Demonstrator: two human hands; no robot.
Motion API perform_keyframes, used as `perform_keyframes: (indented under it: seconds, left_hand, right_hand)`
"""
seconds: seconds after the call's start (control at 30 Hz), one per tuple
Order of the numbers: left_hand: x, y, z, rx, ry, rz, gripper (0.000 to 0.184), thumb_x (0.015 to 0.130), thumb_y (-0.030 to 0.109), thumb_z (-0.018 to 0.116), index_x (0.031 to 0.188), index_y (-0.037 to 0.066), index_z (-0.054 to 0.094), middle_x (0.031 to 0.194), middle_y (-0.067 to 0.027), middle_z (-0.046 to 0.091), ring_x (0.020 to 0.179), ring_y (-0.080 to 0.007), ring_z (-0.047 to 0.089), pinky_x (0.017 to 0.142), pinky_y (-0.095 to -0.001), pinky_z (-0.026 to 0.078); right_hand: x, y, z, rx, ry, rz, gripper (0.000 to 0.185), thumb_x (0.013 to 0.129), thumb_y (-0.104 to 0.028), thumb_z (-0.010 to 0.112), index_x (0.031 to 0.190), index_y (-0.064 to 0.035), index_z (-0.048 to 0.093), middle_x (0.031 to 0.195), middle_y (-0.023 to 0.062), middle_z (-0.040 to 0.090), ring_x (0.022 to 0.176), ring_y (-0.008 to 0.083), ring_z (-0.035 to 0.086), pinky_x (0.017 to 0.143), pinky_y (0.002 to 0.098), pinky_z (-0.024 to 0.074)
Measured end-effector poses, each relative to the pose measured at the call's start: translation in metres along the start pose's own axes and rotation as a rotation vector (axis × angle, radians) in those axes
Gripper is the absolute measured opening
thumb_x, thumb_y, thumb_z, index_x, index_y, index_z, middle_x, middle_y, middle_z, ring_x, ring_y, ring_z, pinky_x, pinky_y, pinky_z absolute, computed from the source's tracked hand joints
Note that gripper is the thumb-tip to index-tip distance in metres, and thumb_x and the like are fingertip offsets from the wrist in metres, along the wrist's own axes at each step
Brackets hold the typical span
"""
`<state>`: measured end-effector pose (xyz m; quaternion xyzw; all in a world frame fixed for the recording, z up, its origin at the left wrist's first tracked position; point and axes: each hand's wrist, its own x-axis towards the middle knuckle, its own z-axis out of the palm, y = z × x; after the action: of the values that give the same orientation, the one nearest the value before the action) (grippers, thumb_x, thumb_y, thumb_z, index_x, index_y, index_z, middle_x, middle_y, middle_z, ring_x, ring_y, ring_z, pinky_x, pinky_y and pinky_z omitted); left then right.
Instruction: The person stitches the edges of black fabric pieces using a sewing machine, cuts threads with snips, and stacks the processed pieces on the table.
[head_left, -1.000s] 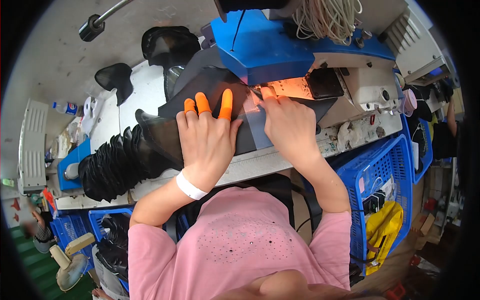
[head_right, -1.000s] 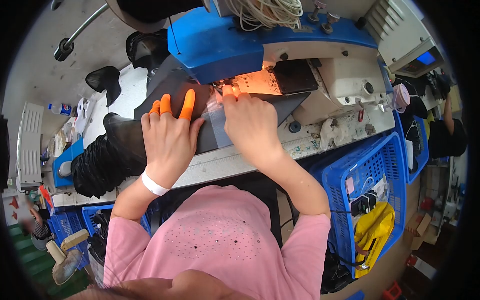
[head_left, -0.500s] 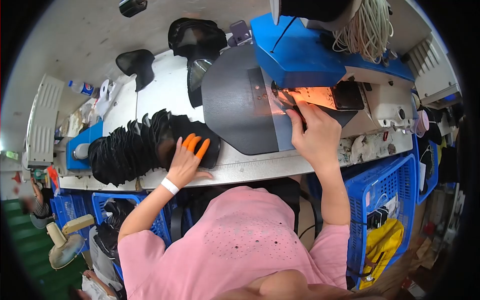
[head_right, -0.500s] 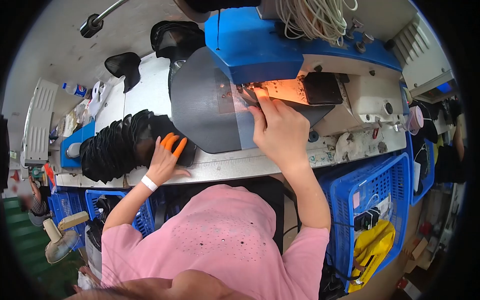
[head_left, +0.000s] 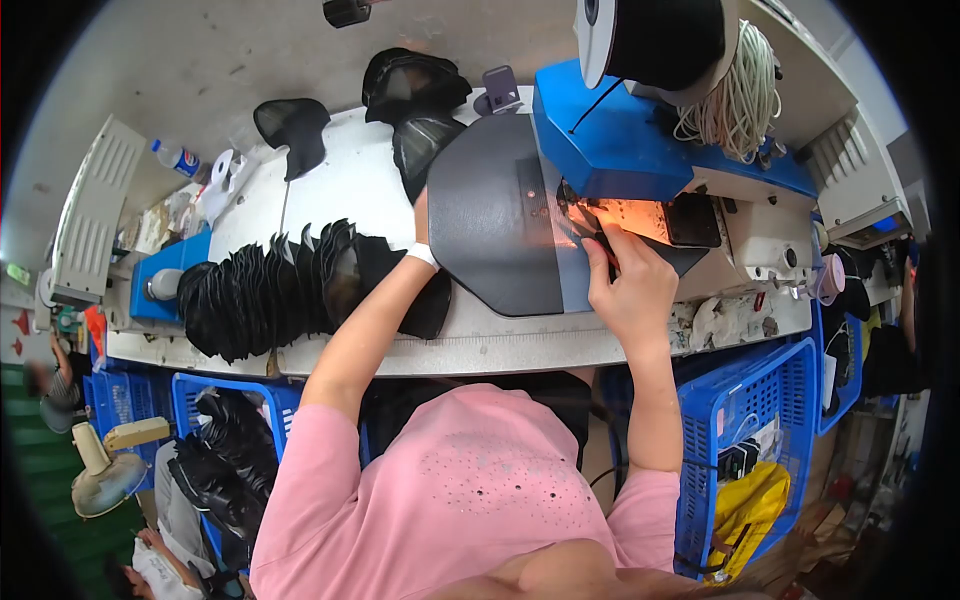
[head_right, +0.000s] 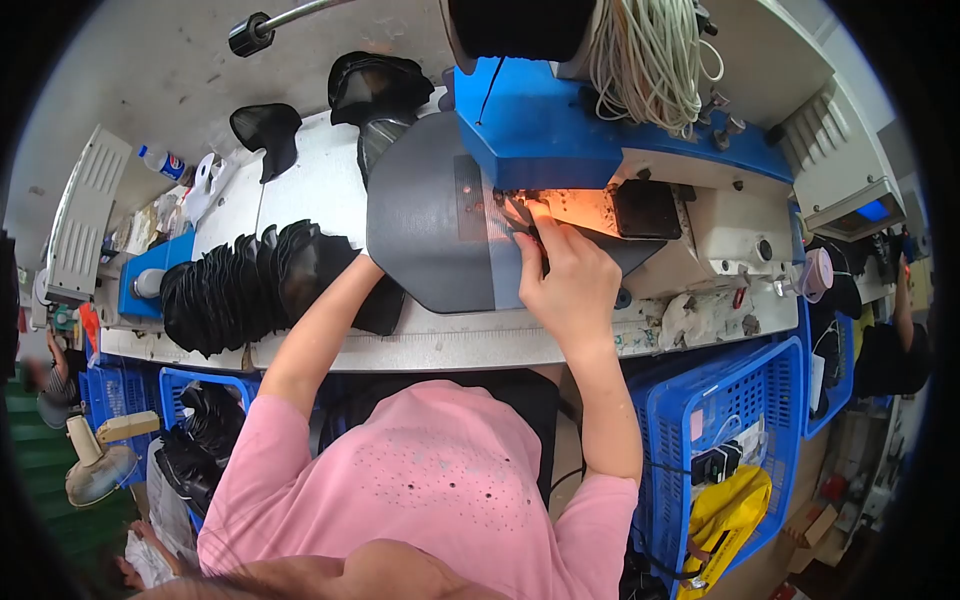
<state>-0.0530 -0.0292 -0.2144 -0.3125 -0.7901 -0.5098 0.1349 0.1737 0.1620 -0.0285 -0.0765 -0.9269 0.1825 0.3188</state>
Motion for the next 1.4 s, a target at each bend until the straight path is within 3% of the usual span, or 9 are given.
perform_keyframes:
  seconds: [0.1,0.3,0.4,0.47,0.53,0.63,0.7,0.97,1.4]
  left_hand:
    - [0.028,0.046,-0.033,0.151,0.227,-0.269,0.021,0.084,0.008,0.067,0.104,0.001,0.064,0.095,-0.0151,0.066,0.085,-0.0266,0.065,0.079,-0.0343,0.049]
    - [0.064,0.115,-0.092,-0.262,0.685,-0.013,0.031,0.083,-0.005,0.07,0.107,0.002,0.052,0.103,-0.0076,0.056,0.098,-0.0181,0.06,0.081,-0.0294,0.049]
    - [0.037,0.169,-0.091,-0.451,0.44,0.257,0.033,0.082,-0.011,0.067,0.108,0.003,0.051,0.103,-0.0097,0.059,0.101,-0.0194,0.062,0.088,-0.0294,0.05]
    - [0.013,0.194,-0.104,-0.094,0.063,0.234,0.039,0.068,-0.017,0.058,0.101,0.002,0.065,0.101,-0.01,0.067,0.098,-0.0255,0.065,0.097,-0.0389,0.048]
    - [0.006,0.206,-0.108,0.072,-0.259,0.426,0.054,0.054,-0.009,0.061,0.102,0.011,0.074,0.092,-0.0079,0.063,0.09,-0.0294,0.062,0.103,-0.0453,0.044]
    - [0.004,0.232,-0.116,0.197,-0.522,0.424,0.044,0.059,0.005,0.068,0.101,0.014,0.075,0.094,-0.0086,0.062,0.084,-0.0289,0.056,0.094,-0.0423,0.046]
    - [0.003,0.246,-0.116,0.261,-0.519,0.505,0.04,0.068,0.036,0.077,0.1,0.013,0.074,0.097,-0.0074,0.062,0.088,-0.0289,0.056,0.082,-0.0413,0.046]
    - [0.01,0.246,-0.08,0.353,-0.564,0.54,0.033,0.086,0.02,0.066,0.116,0.007,0.065,0.119,-0.0098,0.062,0.109,-0.0301,0.056,0.104,-0.0482,0.041]
    - [0.015,0.243,-0.068,0.545,-0.628,0.437,0.04,0.092,0.016,0.055,0.131,0.008,0.058,0.118,-0.0121,0.063,0.106,-0.0318,0.053,0.091,-0.0477,0.031]
  right_hand:
    - [-0.001,0.0,0.0,-0.001,0.008,-0.006,0.022,0.085,-0.02,0.069,0.103,-0.0063,0.069,0.078,0.008,0.068,0.06,0.0258,0.063,0.055,0.035,0.0483]
    - [-0.001,0.001,0.0,0.038,0.022,-0.007,0.023,0.085,-0.019,0.07,0.104,-0.006,0.068,0.076,0.0091,0.067,0.061,0.0269,0.064,0.055,0.0351,0.0485]
    - [0.0,-0.004,-0.009,0.144,-0.021,0.112,0.022,0.083,-0.016,0.071,0.102,-0.0056,0.067,0.077,0.0109,0.068,0.064,0.0294,0.066,0.057,0.0346,0.0497]
    - [0.0,-0.006,-0.018,0.278,-0.094,0.272,0.02,0.083,-0.013,0.072,0.101,-0.0045,0.067,0.078,0.0121,0.068,0.062,0.0305,0.065,0.057,0.034,0.0491]
    - [-0.002,-0.002,-0.021,0.311,-0.026,0.209,0.018,0.084,-0.009,0.071,0.101,-0.0037,0.066,0.075,0.0124,0.067,0.06,0.0309,0.064,0.057,0.0338,0.0489]
    - [-0.003,-0.003,-0.029,0.356,-0.019,0.122,0.02,0.083,-0.003,0.068,0.103,-0.003,0.066,0.078,0.0119,0.064,0.061,0.0308,0.063,0.058,0.0353,0.0494]
    - [-0.001,-0.009,-0.033,0.376,-0.085,0.028,0.023,0.081,-0.002,0.068,0.104,-0.0034,0.066,0.082,0.0114,0.063,0.064,0.0301,0.064,0.059,0.0352,0.0498]
    - [-0.008,-0.011,-0.027,0.217,-0.267,0.045,0.039,0.068,-0.001,0.063,0.107,-0.0053,0.068,0.076,0.0091,0.061,0.071,0.0292,0.062,0.065,0.0415,0.0491]
    - [0.003,-0.004,-0.009,0.08,-0.163,0.066,0.032,0.067,0.001,0.063,0.099,-0.0037,0.069,0.081,0.008,0.064,0.077,0.0277,0.063,0.068,0.0398,0.0502]
